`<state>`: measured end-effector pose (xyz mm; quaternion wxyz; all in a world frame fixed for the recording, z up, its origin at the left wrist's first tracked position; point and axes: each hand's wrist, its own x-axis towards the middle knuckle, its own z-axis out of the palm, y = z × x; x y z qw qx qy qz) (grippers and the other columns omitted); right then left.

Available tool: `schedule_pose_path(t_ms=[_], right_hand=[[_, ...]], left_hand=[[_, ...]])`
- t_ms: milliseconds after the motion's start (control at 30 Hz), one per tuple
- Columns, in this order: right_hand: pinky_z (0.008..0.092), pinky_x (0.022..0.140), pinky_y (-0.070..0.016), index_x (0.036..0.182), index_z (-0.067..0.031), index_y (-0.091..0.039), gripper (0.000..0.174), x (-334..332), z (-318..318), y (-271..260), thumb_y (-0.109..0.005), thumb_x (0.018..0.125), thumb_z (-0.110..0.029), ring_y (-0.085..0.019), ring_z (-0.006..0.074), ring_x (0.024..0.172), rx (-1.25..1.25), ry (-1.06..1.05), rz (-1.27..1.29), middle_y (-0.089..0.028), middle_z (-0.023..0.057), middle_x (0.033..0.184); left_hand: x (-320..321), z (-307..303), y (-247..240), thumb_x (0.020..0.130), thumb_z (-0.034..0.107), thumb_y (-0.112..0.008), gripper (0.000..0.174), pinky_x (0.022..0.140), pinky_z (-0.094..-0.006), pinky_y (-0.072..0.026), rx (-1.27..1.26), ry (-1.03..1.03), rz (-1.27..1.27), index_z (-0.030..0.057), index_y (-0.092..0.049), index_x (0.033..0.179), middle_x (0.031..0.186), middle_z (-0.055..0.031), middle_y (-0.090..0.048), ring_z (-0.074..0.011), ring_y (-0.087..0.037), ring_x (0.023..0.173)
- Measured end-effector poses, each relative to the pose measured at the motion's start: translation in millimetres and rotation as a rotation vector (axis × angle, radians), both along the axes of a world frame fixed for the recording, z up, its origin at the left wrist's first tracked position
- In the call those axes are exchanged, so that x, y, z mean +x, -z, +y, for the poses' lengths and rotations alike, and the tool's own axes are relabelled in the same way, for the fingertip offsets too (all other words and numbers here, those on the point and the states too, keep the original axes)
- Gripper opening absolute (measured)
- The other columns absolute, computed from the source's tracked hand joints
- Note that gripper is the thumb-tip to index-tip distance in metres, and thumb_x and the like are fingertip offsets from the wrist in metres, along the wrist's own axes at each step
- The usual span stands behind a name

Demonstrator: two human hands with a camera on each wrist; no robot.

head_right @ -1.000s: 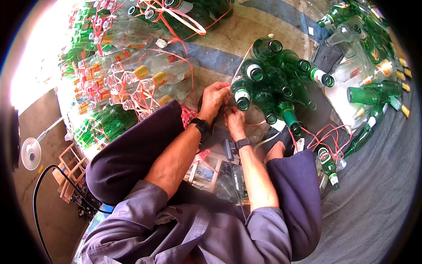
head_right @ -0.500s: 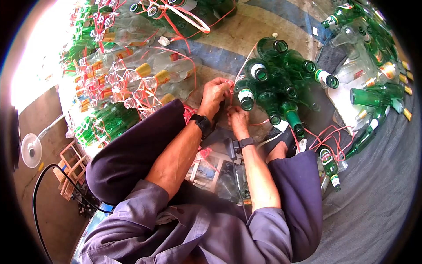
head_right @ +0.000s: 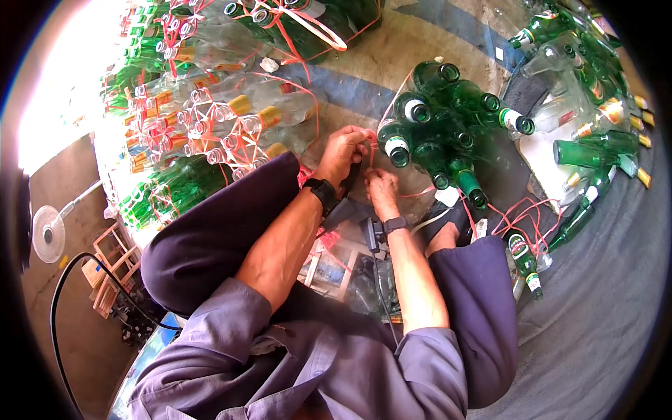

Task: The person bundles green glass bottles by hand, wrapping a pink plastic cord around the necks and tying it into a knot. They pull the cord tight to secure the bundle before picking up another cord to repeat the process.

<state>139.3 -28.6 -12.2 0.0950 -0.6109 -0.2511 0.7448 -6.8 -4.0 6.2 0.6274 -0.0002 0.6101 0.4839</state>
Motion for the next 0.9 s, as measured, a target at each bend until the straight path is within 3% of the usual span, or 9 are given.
schedule_pose_path(t_ms=[167, 267, 433, 667, 767, 867, 900], right_hand=[[0.0228, 0.043, -0.0368, 0.083, -0.0010, -0.066, 0.019, -3.8, -5.4, -0.6, -0.060, 0.088, -0.019, -0.047, 0.0073, 0.049, 0.032, -0.039, 0.027, -0.056, 0.0011, 0.067], [0.0228, 0.044, -0.0367, 0.080, -0.0016, -0.064, 0.018, -6.8, -9.3, -9.9, -0.059, 0.087, -0.018, -0.047, 0.0077, 0.049, -0.009, -0.004, 0.042, -0.056, 0.0015, 0.066], [0.0222, 0.043, -0.0362, 0.081, -0.0027, -0.064, 0.017, -5.8, -16.3, -11.4, -0.059, 0.087, -0.018, -0.046, 0.0074, 0.048, -0.013, -0.005, 0.064, -0.057, 0.0012, 0.066], [0.0227, 0.043, -0.0353, 0.080, -0.0031, -0.065, 0.017, -0.7, -12.5, -6.4, -0.062, 0.087, -0.018, -0.046, 0.0069, 0.049, -0.022, -0.024, 0.042, -0.057, 0.0007, 0.066], [0.0226, 0.043, -0.0359, 0.079, -0.0037, -0.065, 0.018, 4.4, -8.2, -17.8, -0.061, 0.087, -0.019, -0.046, 0.0073, 0.048, 0.010, -0.025, 0.061, -0.057, 0.0004, 0.065], [0.0247, 0.042, -0.0363, 0.076, -0.0034, -0.068, 0.022, 6.9, -8.6, -26.9, -0.060, 0.087, -0.021, -0.047, 0.0088, 0.046, 0.087, 0.015, 0.001, -0.056, 0.0015, 0.061], [0.0247, 0.042, -0.0363, 0.076, -0.0034, -0.068, 0.022, 7.2, -7.8, -29.6, -0.060, 0.087, -0.021, -0.047, 0.0088, 0.046, 0.093, 0.014, 0.001, -0.056, 0.0015, 0.061]], left_hand=[[0.6, 5.3, -15.1, 0.089, 0.022, -0.062, 0.019, 0.044, -0.0204, -0.0337, -0.080, 0.003, -0.077, 0.0048, -0.065, 0.097, 0.084, -0.0028, -0.066, -0.0075, -0.052, 0.058], [5.7, 2.6, -10.4, 0.086, 0.018, -0.059, 0.018, 0.039, -0.0235, -0.0298, -0.062, -0.135, -0.133, 0.0046, -0.063, 0.097, 0.077, -0.0054, -0.065, -0.0096, -0.046, 0.049], [8.5, -15.8, 14.6, 0.082, 0.008, -0.052, 0.021, 0.038, -0.0236, -0.0291, -0.042, 0.024, -0.077, 0.0022, -0.062, 0.100, 0.068, -0.0042, -0.058, -0.0106, -0.045, 0.046], [10.2, -17.0, 17.7, 0.076, 0.006, -0.052, 0.019, 0.036, -0.0265, -0.0286, -0.079, 0.112, -0.099, 0.0033, -0.060, 0.093, 0.060, -0.0058, -0.055, -0.0124, -0.039, 0.040], [15.1, -25.1, 22.5, 0.077, 0.007, -0.054, 0.017, 0.037, -0.0260, -0.0323, 0.006, 0.152, -0.002, 0.0045, -0.062, 0.091, 0.060, -0.0040, -0.056, -0.0126, -0.046, 0.042], [24.9, -26.0, 23.0, 0.081, 0.009, -0.054, 0.014, 0.040, -0.0269, -0.0355, -0.030, -0.014, 0.089, 0.0030, -0.065, 0.085, 0.061, -0.0042, -0.056, -0.0139, -0.049, 0.045], [24.2, -31.6, 42.0, 0.081, 0.010, -0.055, 0.015, 0.043, -0.0278, -0.0402, -0.105, 0.144, 0.252, 0.0025, -0.067, 0.084, 0.063, -0.0072, -0.060, -0.0154, -0.054, 0.049]])
